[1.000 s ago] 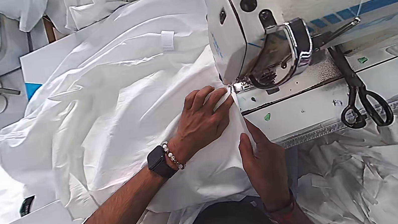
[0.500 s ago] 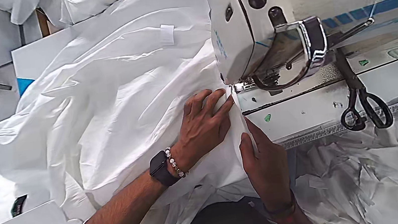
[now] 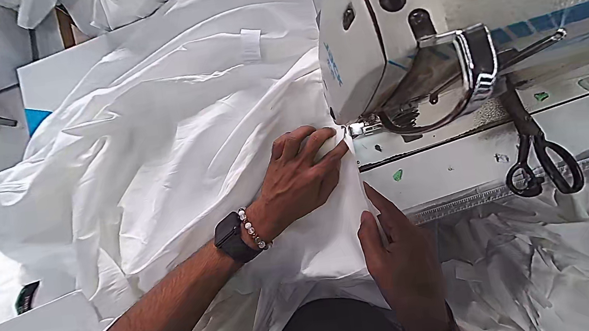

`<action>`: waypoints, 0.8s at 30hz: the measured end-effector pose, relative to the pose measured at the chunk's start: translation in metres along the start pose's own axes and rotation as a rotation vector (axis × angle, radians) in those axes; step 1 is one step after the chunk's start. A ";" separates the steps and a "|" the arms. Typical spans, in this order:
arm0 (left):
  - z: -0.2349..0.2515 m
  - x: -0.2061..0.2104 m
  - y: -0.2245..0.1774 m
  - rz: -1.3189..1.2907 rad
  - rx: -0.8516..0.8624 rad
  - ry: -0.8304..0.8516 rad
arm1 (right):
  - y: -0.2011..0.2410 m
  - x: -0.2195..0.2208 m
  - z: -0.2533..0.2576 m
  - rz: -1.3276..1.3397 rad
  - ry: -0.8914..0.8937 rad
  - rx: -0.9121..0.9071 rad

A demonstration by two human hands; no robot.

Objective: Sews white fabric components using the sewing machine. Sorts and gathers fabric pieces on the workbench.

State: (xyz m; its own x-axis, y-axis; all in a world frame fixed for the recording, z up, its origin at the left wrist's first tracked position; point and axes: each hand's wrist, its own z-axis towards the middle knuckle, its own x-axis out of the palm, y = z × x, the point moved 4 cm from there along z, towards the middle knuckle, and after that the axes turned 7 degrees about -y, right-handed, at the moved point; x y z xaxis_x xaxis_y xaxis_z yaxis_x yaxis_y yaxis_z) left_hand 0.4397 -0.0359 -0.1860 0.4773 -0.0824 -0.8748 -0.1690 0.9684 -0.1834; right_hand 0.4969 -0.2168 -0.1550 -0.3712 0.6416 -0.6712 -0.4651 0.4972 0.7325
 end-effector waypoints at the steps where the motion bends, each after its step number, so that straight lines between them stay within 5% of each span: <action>1: 0.001 0.000 0.001 -0.002 0.015 -0.005 | 0.001 -0.002 -0.001 -0.003 -0.010 -0.005; 16: 0.030 -0.009 0.036 -0.028 0.437 -0.067 | 0.029 -0.013 0.044 -0.319 0.038 -0.196; 18: 0.026 -0.013 0.023 -0.045 0.380 -0.037 | 0.025 -0.002 0.066 -0.322 0.050 -0.197; 21: 0.003 -0.005 -0.001 -0.210 -0.017 0.058 | 0.000 0.024 0.090 -0.396 0.112 -0.128; 24: -0.005 -0.002 0.004 -0.250 0.008 0.090 | -0.020 0.013 0.078 -0.392 0.086 -0.145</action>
State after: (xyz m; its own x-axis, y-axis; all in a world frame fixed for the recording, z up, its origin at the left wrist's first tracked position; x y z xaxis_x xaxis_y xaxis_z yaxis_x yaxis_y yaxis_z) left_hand 0.4337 -0.0327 -0.1877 0.4246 -0.3392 -0.8394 -0.0485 0.9173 -0.3952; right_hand 0.5642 -0.1725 -0.1695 -0.2068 0.3660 -0.9074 -0.6907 0.6023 0.4003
